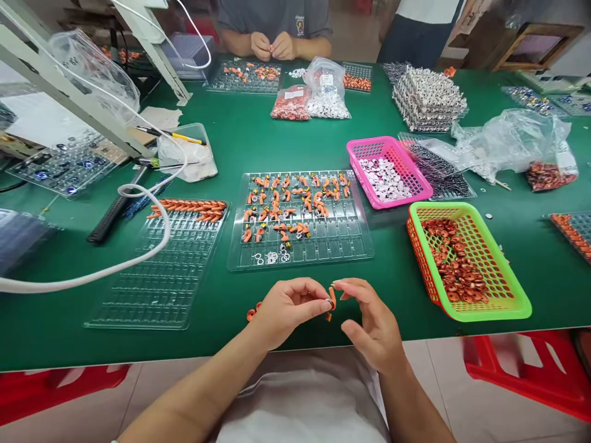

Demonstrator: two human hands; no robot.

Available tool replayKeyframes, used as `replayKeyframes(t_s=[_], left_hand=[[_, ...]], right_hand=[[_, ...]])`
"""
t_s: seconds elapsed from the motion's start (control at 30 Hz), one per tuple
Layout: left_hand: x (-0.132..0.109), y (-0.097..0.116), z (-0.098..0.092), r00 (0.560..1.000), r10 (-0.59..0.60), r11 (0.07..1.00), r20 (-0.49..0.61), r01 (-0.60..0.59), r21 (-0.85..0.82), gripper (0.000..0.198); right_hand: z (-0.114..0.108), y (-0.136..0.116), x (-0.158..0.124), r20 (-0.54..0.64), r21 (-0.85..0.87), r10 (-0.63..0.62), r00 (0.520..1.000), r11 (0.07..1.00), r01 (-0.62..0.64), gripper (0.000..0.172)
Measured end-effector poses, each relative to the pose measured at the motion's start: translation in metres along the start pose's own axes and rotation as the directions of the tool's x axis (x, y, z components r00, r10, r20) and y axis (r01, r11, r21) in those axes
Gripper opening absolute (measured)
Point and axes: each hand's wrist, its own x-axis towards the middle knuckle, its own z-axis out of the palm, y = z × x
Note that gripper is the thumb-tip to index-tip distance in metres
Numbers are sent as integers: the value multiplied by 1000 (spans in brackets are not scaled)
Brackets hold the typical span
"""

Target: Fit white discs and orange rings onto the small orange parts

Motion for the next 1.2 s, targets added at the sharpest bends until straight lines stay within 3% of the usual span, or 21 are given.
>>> replayKeyframes(t_s=[0.1, 0.33, 0.53, 0.77, 0.9, 1.07, 1.2], left_hand=[[-2, -1, 4, 1000, 4, 1000, -22, -4, -3, 22], [-7, -9, 8, 995, 59, 996, -82, -54, 68, 18], [-8, -17, 11, 975, 174, 958, -139, -135, 251, 11], [-8, -13, 16, 962, 212, 908, -172, -129, 397, 11], [-8, -15, 14, 972, 180, 935, -148, -122, 332, 14], [-7, -14, 10, 991, 77, 986, -108, -60, 154, 21], [-7, -13, 8, 999, 40, 995, -18, -38, 90, 29]], right_hand=[[5, -2, 1, 46, -51, 19, 999, 999, -17, 53], [10, -6, 4, -22, -191, -5, 1000, 982, 1, 29], [10, -8, 3, -77, -145, 80, 994, 985, -90, 12], [8, -8, -1, -71, -63, 170, 983, 983, -175, 12], [5, -8, -2, -37, -59, 176, 984, 982, -178, 24], [0, -10, 0, -5, -149, 100, 995, 984, -100, 12], [0, -11, -2, -24, -138, 159, 987, 977, -160, 14]])
